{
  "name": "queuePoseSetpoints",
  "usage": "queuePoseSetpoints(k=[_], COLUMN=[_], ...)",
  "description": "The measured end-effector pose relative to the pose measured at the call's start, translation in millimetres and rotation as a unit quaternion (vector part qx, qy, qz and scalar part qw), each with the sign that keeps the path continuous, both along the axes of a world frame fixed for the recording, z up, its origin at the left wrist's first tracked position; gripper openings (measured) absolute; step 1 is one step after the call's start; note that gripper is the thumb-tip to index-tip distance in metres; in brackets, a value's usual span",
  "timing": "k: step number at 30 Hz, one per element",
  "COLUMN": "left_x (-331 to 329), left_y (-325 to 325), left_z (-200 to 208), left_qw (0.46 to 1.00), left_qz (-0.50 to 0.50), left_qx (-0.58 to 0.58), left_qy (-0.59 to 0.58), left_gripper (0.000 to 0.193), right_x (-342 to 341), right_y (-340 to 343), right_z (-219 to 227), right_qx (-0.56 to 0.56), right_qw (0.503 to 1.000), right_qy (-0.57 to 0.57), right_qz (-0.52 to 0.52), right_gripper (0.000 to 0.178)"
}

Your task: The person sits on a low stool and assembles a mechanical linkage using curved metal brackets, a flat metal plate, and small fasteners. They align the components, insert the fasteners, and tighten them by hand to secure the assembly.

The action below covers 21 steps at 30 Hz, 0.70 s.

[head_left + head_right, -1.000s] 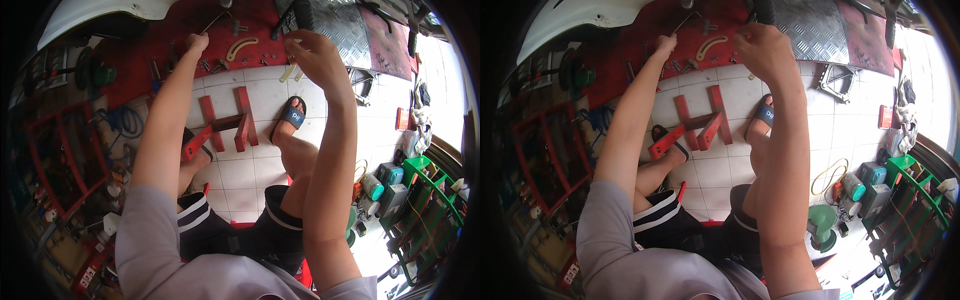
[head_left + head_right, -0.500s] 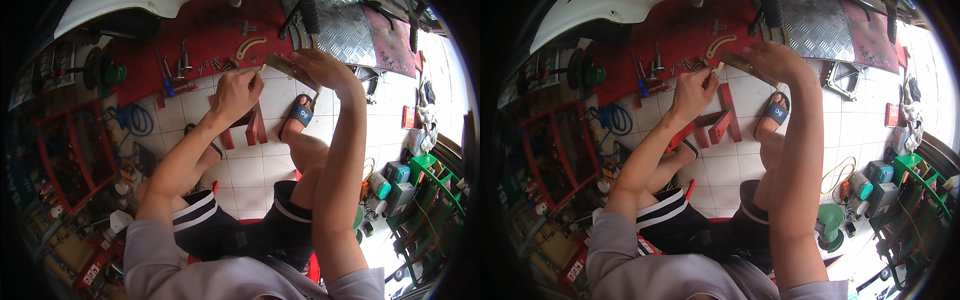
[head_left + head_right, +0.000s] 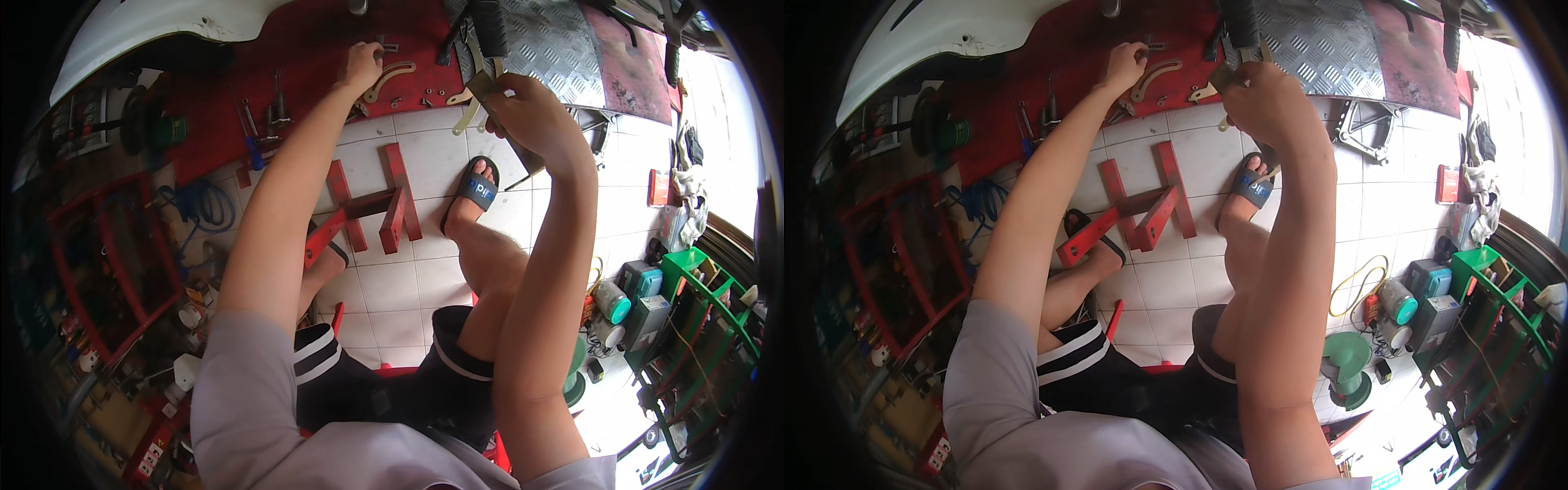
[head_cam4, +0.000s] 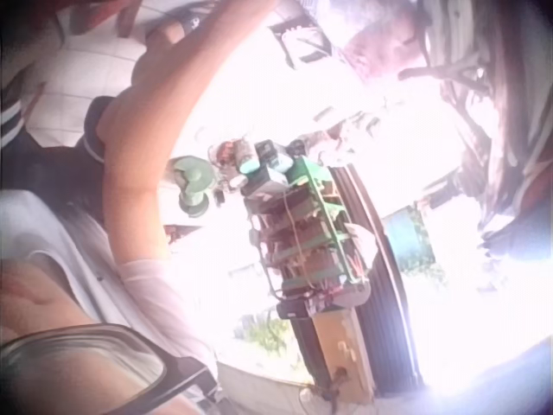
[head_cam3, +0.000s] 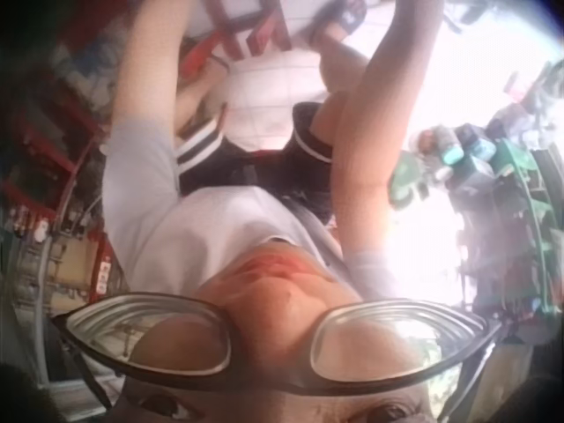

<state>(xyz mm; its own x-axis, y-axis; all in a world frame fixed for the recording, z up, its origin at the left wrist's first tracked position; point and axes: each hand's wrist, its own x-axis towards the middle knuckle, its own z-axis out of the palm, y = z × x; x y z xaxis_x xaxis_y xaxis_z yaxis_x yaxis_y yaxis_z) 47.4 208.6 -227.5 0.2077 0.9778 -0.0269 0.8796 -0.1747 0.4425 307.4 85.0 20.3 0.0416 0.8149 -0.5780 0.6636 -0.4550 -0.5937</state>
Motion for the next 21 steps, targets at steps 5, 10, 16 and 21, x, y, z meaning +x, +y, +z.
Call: queuePoseSetpoints(k=[5,10,16,21], left_x=[22.8,23.7,24.4,5.5], left_y=[21.7,27.1,29.3,23.1], left_z=[-11.7,-20.6,-6.5,30.0], left_qw=[0.998,0.995,0.984,0.973], left_qz=[-0.039,-0.032,-0.08,-0.081], left_qx=[0.042,0.046,0.088,0.155], left_qy=[0.04,0.078,0.133,0.152], left_gripper=[0.025,0.024,0.02,0.016], right_x=[10.9,18.3,35.3,30.2], right_y=[-0.7,-0.2,0.5,1.4], right_z=[-4.2,-3.6,-9.5,-4.0], right_qx=[0.032,0.05,0.07,0.073], right_qw=[0.998,0.997,0.996,0.983], right_qy=[-0.048,-0.049,-0.038,0.137], right_qz=[-0.001,-0.012,-0.032,-0.099], right_gripper=[0.037,0.037,0.034,0.04])
